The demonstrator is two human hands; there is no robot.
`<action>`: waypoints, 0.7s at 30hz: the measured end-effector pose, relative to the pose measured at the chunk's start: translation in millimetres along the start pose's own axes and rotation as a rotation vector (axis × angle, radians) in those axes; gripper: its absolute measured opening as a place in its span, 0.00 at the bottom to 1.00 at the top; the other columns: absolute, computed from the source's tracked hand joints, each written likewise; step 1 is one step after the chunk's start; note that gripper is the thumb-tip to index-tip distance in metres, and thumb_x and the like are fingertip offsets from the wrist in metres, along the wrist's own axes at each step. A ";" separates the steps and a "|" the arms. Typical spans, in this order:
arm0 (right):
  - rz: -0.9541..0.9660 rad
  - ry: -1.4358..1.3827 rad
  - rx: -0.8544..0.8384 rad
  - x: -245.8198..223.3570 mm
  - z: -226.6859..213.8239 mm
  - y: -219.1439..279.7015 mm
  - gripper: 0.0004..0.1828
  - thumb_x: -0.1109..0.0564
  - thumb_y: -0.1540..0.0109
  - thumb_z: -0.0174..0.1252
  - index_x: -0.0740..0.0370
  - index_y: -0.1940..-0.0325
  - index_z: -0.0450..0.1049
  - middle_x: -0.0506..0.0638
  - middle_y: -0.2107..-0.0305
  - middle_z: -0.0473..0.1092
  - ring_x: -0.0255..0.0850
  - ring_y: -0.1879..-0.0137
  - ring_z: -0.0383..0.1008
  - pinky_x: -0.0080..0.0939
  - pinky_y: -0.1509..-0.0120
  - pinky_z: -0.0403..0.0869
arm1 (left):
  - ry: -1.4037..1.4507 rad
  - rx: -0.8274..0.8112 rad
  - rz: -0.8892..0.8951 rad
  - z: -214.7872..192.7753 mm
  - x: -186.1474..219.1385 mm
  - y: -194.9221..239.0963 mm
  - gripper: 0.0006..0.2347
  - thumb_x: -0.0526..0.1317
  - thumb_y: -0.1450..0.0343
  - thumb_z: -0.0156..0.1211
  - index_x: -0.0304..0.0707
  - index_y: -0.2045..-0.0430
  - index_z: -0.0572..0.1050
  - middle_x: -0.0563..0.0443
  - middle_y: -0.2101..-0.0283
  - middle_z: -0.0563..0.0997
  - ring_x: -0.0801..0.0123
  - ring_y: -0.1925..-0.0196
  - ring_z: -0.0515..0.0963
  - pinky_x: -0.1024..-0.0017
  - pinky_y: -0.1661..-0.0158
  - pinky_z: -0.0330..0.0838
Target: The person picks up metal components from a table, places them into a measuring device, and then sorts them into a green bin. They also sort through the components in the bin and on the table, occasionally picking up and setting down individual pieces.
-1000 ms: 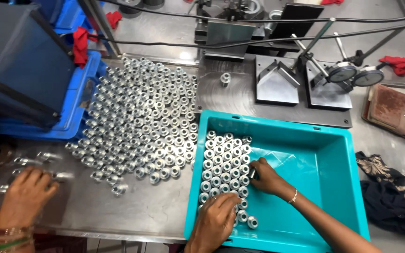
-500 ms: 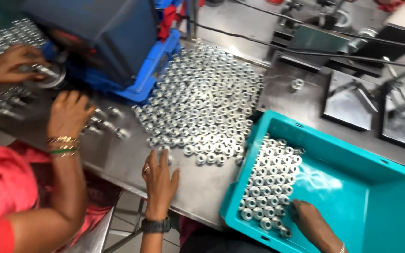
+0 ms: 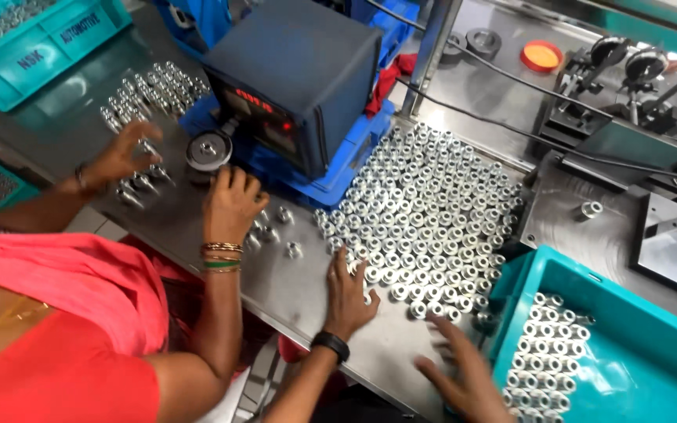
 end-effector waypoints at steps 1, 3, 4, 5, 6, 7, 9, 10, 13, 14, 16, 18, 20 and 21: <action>-0.089 0.200 0.014 -39.7 28.6 -21.6 0.45 0.47 0.46 0.70 0.52 0.27 0.61 0.60 0.37 0.65 0.56 0.35 0.67 0.54 0.37 0.71 | -0.035 0.084 0.032 6.0 -4.9 3.5 0.26 0.38 0.39 0.63 0.35 0.44 0.71 0.22 0.31 0.53 0.30 0.31 0.58 0.44 0.34 0.56; -0.063 0.412 0.092 -25.2 65.7 -53.1 0.44 0.45 0.45 0.68 0.51 0.26 0.60 0.62 0.38 0.63 0.59 0.36 0.65 0.57 0.38 0.69 | -0.010 0.107 0.024 9.8 -8.0 8.7 0.24 0.37 0.38 0.61 0.36 0.44 0.73 0.21 0.33 0.54 0.30 0.32 0.59 0.44 0.35 0.58; -0.045 0.628 0.160 -18.6 82.2 -71.9 0.44 0.43 0.44 0.66 0.50 0.26 0.60 0.64 0.38 0.62 0.63 0.36 0.62 0.61 0.39 0.67 | 0.013 0.139 0.004 11.8 -10.3 9.2 0.23 0.36 0.37 0.59 0.36 0.45 0.74 0.20 0.34 0.56 0.29 0.34 0.60 0.45 0.37 0.59; -0.042 0.628 0.165 -18.5 89.3 -79.0 0.44 0.43 0.44 0.66 0.50 0.26 0.60 0.64 0.38 0.62 0.63 0.36 0.62 0.61 0.39 0.67 | 0.015 0.139 0.010 11.8 -11.8 8.7 0.23 0.36 0.37 0.59 0.36 0.45 0.74 0.20 0.34 0.56 0.29 0.34 0.60 0.45 0.37 0.59; -0.012 0.727 0.240 -18.2 94.9 -85.3 0.40 0.41 0.43 0.63 0.49 0.29 0.62 0.63 0.39 0.64 0.61 0.37 0.64 0.62 0.41 0.66 | 0.045 0.083 -0.010 13.3 -14.3 9.6 0.23 0.37 0.36 0.59 0.36 0.43 0.73 0.23 0.38 0.60 0.32 0.36 0.62 0.45 0.37 0.61; 0.020 0.826 0.315 -17.5 100.9 -91.3 0.37 0.38 0.42 0.60 0.48 0.31 0.64 0.61 0.40 0.65 0.59 0.38 0.65 0.64 0.42 0.66 | 0.074 0.028 -0.029 15.4 -17.0 11.1 0.23 0.38 0.35 0.59 0.36 0.42 0.73 0.27 0.42 0.64 0.34 0.37 0.64 0.45 0.38 0.62; 0.049 0.848 0.342 -12.6 108.2 -91.6 0.34 0.36 0.41 0.58 0.47 0.34 0.66 0.58 0.40 0.66 0.56 0.38 0.66 0.64 0.41 0.64 | -0.007 0.040 0.037 4.2 -17.0 7.7 0.23 0.39 0.35 0.60 0.36 0.43 0.73 0.28 0.43 0.65 0.34 0.38 0.65 0.44 0.39 0.62; 0.073 0.869 0.381 -10.5 109.6 -93.8 0.32 0.33 0.40 0.56 0.47 0.36 0.69 0.56 0.40 0.67 0.53 0.38 0.66 0.65 0.39 0.62 | -0.090 0.063 0.112 -1.0 -15.1 2.8 0.24 0.40 0.36 0.60 0.37 0.44 0.73 0.29 0.44 0.67 0.33 0.39 0.65 0.42 0.40 0.62; 0.128 0.862 0.361 -17.7 109.6 -98.2 0.30 0.31 0.39 0.53 0.46 0.40 0.72 0.53 0.40 0.68 0.50 0.37 0.67 0.62 0.37 0.60 | -0.041 -0.122 0.077 -4.3 -19.1 -2.4 0.23 0.40 0.36 0.60 0.37 0.44 0.72 0.29 0.43 0.67 0.34 0.39 0.64 0.40 0.43 0.61; 0.140 0.865 0.364 -12.7 114.8 -96.6 0.30 0.31 0.39 0.53 0.46 0.40 0.72 0.53 0.40 0.68 0.50 0.37 0.67 0.62 0.37 0.60 | -0.033 -0.129 0.084 -0.8 -21.1 -1.9 0.23 0.40 0.36 0.60 0.37 0.44 0.72 0.29 0.43 0.67 0.34 0.39 0.64 0.40 0.43 0.61; 0.041 0.918 0.475 -5.9 123.0 -90.1 0.29 0.31 0.40 0.53 0.46 0.42 0.73 0.54 0.42 0.69 0.52 0.37 0.67 0.61 0.36 0.59 | -0.061 0.025 0.143 2.4 -21.2 1.2 0.25 0.41 0.38 0.61 0.36 0.44 0.72 0.29 0.41 0.67 0.33 0.37 0.63 0.40 0.43 0.60; -0.009 0.953 0.539 -6.8 125.4 -87.1 0.30 0.31 0.41 0.54 0.48 0.43 0.74 0.55 0.43 0.70 0.53 0.38 0.66 0.62 0.36 0.58 | -0.040 -0.048 0.133 -2.3 -19.9 -1.6 0.25 0.42 0.37 0.61 0.35 0.44 0.71 0.30 0.40 0.67 0.33 0.37 0.62 0.40 0.43 0.60; -0.063 0.984 0.605 -11.0 124.4 -82.0 0.30 0.32 0.42 0.54 0.50 0.44 0.74 0.55 0.44 0.70 0.54 0.38 0.66 0.63 0.36 0.58 | -0.024 -0.118 0.126 -3.0 -19.0 -3.3 0.25 0.42 0.37 0.60 0.34 0.44 0.70 0.31 0.39 0.67 0.34 0.36 0.62 0.41 0.43 0.60; -0.044 0.974 0.566 -12.5 123.4 -79.5 0.29 0.32 0.42 0.55 0.52 0.46 0.74 0.55 0.44 0.70 0.53 0.39 0.66 0.61 0.35 0.58 | -0.055 -0.142 0.135 -1.6 -18.7 -3.2 0.26 0.42 0.37 0.61 0.33 0.43 0.70 0.31 0.38 0.66 0.33 0.36 0.62 0.42 0.43 0.60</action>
Point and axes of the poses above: each hand's wrist, its own y-axis away from the middle knuckle, its own z-axis out of the palm, x = y × z, the point moved 3 cm from there along -y, towards the middle knuckle
